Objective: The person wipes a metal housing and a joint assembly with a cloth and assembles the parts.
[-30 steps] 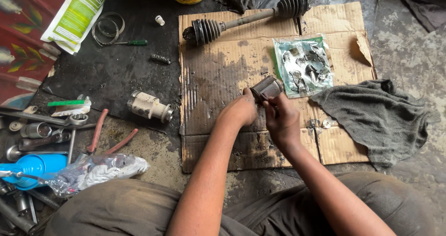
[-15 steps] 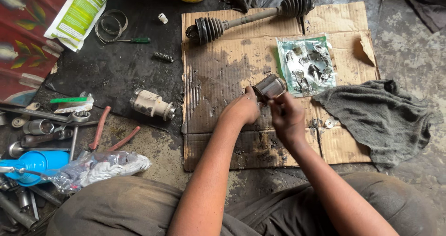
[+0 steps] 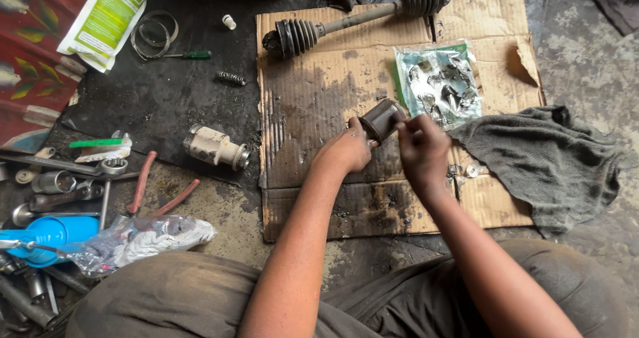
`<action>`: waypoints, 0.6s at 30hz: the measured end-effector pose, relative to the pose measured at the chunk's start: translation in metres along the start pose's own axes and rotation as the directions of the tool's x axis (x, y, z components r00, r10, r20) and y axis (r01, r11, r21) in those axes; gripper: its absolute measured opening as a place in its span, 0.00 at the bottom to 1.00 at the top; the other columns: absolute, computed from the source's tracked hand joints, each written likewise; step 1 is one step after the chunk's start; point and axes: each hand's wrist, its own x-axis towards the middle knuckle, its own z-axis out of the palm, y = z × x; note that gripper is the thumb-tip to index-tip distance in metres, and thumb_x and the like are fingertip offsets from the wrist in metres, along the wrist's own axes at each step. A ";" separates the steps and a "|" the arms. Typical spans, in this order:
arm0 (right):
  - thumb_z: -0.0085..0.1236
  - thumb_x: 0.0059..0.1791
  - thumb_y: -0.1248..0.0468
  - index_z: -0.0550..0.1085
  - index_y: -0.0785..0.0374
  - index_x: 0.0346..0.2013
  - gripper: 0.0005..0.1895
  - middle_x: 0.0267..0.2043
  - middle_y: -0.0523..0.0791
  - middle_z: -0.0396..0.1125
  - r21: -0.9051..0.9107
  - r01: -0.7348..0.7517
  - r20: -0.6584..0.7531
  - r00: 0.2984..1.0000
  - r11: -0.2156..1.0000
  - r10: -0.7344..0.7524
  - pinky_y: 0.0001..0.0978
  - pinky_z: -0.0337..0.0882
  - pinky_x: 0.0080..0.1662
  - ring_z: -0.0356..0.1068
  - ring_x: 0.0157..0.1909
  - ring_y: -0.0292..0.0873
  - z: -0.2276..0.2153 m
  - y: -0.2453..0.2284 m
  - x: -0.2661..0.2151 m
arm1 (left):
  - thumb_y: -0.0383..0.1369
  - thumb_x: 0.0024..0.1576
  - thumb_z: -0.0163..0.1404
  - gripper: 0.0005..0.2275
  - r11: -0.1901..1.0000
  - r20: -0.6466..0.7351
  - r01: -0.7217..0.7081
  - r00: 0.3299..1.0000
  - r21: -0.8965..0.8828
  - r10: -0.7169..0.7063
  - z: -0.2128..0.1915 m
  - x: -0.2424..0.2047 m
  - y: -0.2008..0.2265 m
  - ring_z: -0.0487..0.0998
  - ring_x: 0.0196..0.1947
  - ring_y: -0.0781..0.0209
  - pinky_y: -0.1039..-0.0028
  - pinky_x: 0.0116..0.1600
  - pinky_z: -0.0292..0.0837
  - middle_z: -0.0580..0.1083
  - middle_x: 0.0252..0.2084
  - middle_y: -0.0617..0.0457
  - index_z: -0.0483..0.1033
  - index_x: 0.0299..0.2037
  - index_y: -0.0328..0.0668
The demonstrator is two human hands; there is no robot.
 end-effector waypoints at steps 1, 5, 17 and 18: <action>0.57 0.54 0.69 0.71 0.64 0.30 0.08 0.26 0.47 0.71 -0.039 0.128 -0.014 0.992 0.991 -0.128 0.24 0.64 0.21 0.68 0.22 0.36 0.002 -0.005 -0.006 | 0.30 0.63 0.43 0.38 1.000 0.009 0.022 1.000 0.005 -0.022 0.000 -0.001 0.000 0.72 0.62 0.40 0.57 0.65 0.68 0.67 0.64 0.32 0.27 0.75 0.29; 0.55 0.54 0.68 0.73 0.61 0.31 0.07 0.26 0.45 0.72 0.025 0.045 -0.005 0.999 0.999 -0.045 0.24 0.63 0.21 0.66 0.20 0.34 -0.001 -0.010 0.001 | 0.26 0.63 0.42 0.37 0.998 0.006 0.055 0.998 0.007 -0.055 0.001 -0.006 0.007 0.74 0.61 0.40 0.59 0.65 0.69 0.67 0.64 0.29 0.27 0.76 0.32; 0.59 0.54 0.68 0.71 0.62 0.30 0.09 0.32 0.47 0.76 0.063 0.105 0.048 0.993 0.992 -0.108 0.24 0.72 0.27 0.74 0.29 0.34 -0.008 -0.018 0.005 | 0.22 0.60 0.46 0.39 0.996 -0.067 0.084 0.994 0.041 -0.082 0.010 -0.018 0.015 0.74 0.60 0.42 0.59 0.63 0.72 0.68 0.63 0.30 0.31 0.76 0.32; 0.58 0.55 0.69 0.71 0.62 0.30 0.09 0.35 0.46 0.77 0.117 0.163 0.067 0.983 0.980 -0.171 0.22 0.76 0.29 0.77 0.32 0.33 -0.008 -0.020 0.003 | 0.22 0.60 0.47 0.38 0.996 -0.092 0.063 0.994 0.055 -0.058 0.013 -0.015 0.014 0.74 0.60 0.41 0.59 0.63 0.72 0.68 0.63 0.29 0.32 0.76 0.30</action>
